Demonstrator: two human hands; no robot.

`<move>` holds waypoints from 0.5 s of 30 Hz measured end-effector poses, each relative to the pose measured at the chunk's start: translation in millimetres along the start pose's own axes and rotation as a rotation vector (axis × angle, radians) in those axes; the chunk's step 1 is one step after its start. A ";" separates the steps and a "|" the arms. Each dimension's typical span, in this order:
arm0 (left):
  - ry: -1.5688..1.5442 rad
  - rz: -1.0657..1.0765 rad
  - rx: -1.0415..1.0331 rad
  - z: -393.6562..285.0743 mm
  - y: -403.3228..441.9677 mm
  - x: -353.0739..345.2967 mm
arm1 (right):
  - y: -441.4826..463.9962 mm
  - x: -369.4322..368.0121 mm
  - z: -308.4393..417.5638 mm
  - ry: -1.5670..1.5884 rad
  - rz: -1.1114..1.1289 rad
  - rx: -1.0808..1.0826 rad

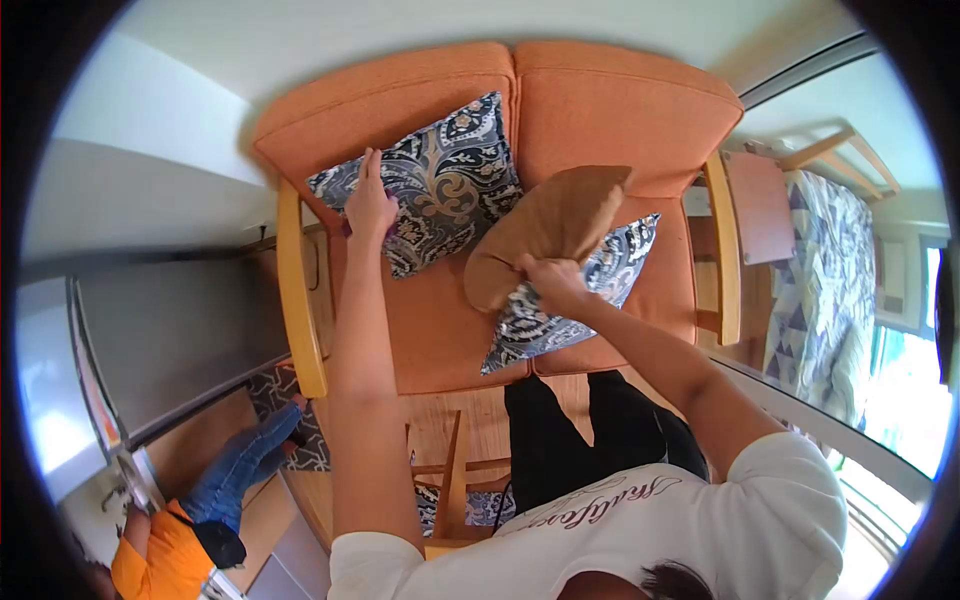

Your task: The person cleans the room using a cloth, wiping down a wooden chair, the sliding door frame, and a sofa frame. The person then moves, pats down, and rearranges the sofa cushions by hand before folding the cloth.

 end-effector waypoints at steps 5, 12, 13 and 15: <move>0.129 0.301 0.099 43.7 28.4 -61.8 | -76.9 147.5 -74.2 0.055 -0.264 -0.186; 0.032 0.136 0.215 54.6 -68.6 -43.5 | -171.6 394.0 -21.1 -0.311 -1.160 -0.294; -0.056 0.152 0.268 60.8 -86.8 -36.6 | -177.7 394.3 -14.7 -0.387 -1.206 -0.300; -0.171 0.099 0.352 66.6 -128.1 -6.5 | -186.6 379.5 -23.6 -0.450 -1.241 -0.337</move>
Point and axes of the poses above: each hand's wrist, its own y-axis towards the middle knuckle, its own x-axis out of the back of the hand, z = x × y, the point moved 10 cm from there along y, towards the middle knuckle
